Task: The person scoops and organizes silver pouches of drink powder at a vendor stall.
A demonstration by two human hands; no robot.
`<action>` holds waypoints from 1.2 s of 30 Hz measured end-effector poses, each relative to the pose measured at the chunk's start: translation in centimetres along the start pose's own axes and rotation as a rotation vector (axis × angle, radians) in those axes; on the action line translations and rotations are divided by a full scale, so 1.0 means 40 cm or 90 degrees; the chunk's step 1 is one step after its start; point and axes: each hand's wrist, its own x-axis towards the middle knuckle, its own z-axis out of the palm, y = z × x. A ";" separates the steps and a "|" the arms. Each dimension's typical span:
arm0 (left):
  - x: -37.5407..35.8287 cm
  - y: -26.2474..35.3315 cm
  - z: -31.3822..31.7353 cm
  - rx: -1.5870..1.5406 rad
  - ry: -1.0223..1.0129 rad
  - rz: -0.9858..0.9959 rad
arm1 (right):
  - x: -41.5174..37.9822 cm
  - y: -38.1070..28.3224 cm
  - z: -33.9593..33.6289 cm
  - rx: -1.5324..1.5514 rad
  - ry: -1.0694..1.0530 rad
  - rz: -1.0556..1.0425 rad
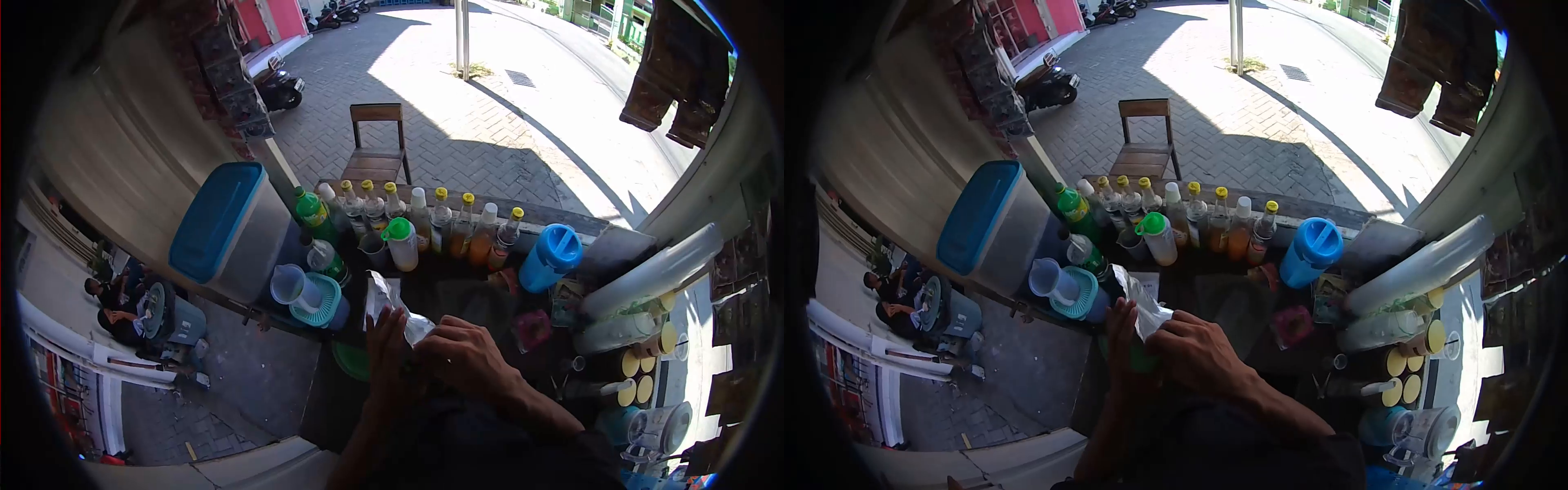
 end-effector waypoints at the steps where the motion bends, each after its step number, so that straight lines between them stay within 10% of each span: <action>1: 0.025 0.000 0.009 -0.037 -0.050 0.033 | -0.007 0.008 -0.008 -0.009 0.018 0.016; 13: 0.134 0.038 0.144 -0.208 -0.362 -0.027 | -0.107 0.139 -0.085 0.003 0.216 0.064; 19: 0.246 0.060 0.132 -0.257 -0.734 -0.082 | -0.135 0.153 -0.149 0.019 0.183 0.048; 36: 0.187 0.004 -0.013 -0.546 -0.969 0.213 | -0.123 -0.025 -0.096 -0.409 0.155 -0.632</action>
